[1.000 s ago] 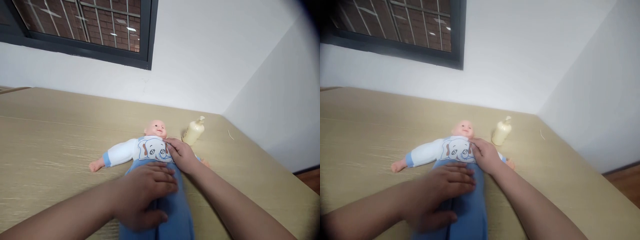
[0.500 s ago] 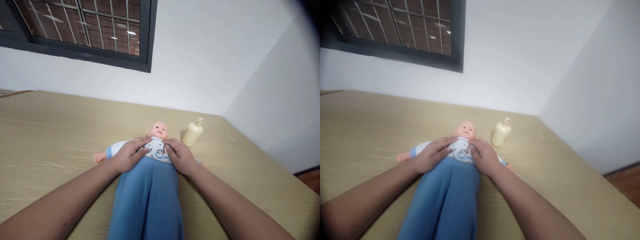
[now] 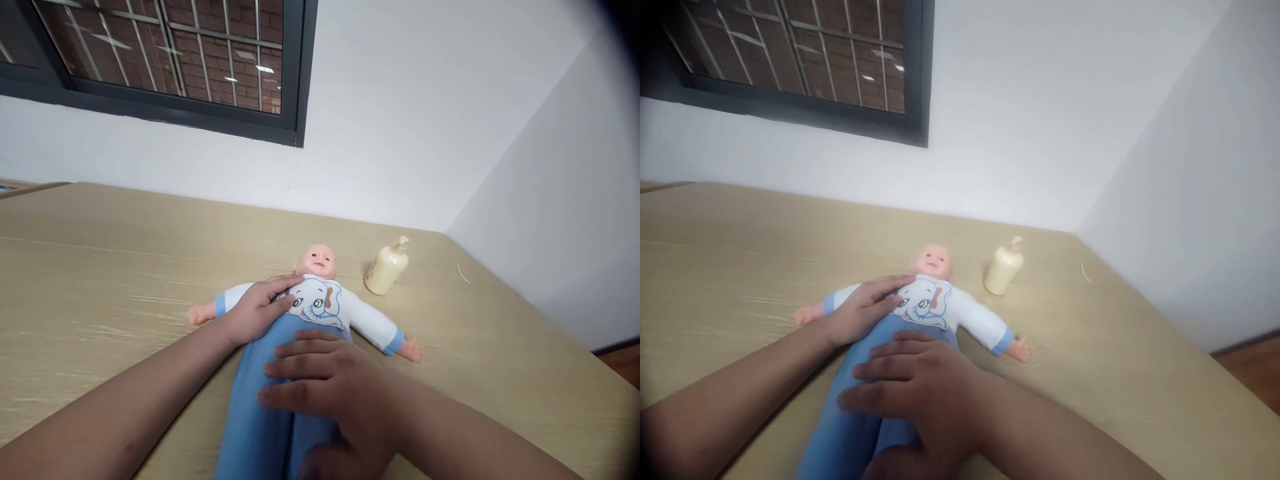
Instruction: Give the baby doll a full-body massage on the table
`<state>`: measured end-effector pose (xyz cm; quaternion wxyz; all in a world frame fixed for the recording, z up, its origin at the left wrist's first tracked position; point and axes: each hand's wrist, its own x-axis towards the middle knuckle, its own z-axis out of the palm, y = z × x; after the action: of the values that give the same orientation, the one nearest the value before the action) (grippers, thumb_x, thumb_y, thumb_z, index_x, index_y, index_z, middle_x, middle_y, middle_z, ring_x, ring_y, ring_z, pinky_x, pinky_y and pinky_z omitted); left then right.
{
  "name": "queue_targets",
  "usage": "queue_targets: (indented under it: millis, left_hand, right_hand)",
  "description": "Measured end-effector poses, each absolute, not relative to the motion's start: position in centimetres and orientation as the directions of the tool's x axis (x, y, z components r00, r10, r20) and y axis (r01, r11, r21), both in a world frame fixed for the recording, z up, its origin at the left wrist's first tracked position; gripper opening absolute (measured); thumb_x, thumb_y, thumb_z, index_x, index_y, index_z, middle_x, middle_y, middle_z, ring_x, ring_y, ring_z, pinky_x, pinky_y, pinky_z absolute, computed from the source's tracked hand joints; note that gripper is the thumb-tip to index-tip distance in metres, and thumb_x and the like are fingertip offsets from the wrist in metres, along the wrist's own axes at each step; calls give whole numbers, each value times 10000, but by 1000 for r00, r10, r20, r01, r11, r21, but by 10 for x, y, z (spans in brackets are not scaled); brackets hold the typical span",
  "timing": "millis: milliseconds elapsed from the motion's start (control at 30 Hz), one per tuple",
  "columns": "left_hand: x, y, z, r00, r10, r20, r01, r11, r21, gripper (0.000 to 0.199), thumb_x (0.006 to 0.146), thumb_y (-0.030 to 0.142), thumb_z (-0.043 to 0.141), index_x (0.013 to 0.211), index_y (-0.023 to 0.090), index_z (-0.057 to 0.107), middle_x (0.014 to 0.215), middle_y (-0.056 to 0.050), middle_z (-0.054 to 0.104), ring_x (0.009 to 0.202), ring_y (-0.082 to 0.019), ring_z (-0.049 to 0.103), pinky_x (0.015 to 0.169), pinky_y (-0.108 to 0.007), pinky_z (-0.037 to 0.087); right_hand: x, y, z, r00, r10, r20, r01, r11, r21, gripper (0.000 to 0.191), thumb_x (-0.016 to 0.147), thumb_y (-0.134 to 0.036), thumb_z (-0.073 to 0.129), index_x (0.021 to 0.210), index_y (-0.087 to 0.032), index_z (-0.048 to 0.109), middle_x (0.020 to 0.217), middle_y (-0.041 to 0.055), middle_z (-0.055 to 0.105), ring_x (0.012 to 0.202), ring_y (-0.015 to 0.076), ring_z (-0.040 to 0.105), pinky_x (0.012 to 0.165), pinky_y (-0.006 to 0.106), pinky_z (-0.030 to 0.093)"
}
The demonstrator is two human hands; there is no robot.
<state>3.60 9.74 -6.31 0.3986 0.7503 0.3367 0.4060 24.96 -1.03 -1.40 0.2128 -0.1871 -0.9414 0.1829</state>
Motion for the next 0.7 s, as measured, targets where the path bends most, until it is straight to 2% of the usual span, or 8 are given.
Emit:
queue_targets:
  millis: [67,167,233,333,433,700]
  left_hand:
    - [36,97,-63,442,828,345,177,-458,871,376,922,371,637,1285,300,704,1407,-49,628,1339,-298,547,1187,-472,358]
    - [38,97,-63,452,817,358,191,-481,855,378,943,384,606,1298,290,695,1410,-55,625,1335,-301,553,1177,-474,374]
    - [38,99,-64,469,805,363,209,-501,840,391,962,395,574,1323,286,677,1420,-52,618,1341,-293,548,1178,-467,375]
    - [38,102,-66,514,770,378,244,-553,796,431,974,411,555,1372,266,635,1432,-52,609,1346,-283,542,1178,-459,377]
    - [37,103,-69,531,756,383,298,-589,751,475,979,433,549,1410,241,596,1460,-60,584,1359,-274,526,1182,-449,372]
    - [37,100,-70,499,767,403,381,-612,693,457,996,438,515,1387,217,602,1440,-74,599,1341,-262,538,1168,-449,394]
  right_hand:
    - [250,-8,-16,-839,458,294,335,860,-385,631,914,-598,569,1451,-271,510,1500,34,538,1431,219,447,1264,390,197]
    - [260,9,-22,-800,543,256,455,826,-332,692,893,-623,603,1478,-272,483,1540,50,488,1491,267,349,1278,486,68]
    - [269,24,-27,-774,586,239,509,802,-314,707,895,-621,610,1501,-295,450,1591,38,411,1524,289,270,1270,533,45]
    - [282,42,-36,-737,626,255,551,775,-309,736,923,-632,566,1549,-300,366,1639,40,320,1539,287,227,1267,529,119]
    - [291,52,-47,-673,677,298,595,735,-325,714,965,-618,498,1566,-272,327,1637,73,321,1520,281,276,1251,515,217]
    - [289,51,-53,-517,782,348,709,619,-337,644,976,-551,511,1510,-202,419,1552,118,454,1429,311,417,1178,530,367]
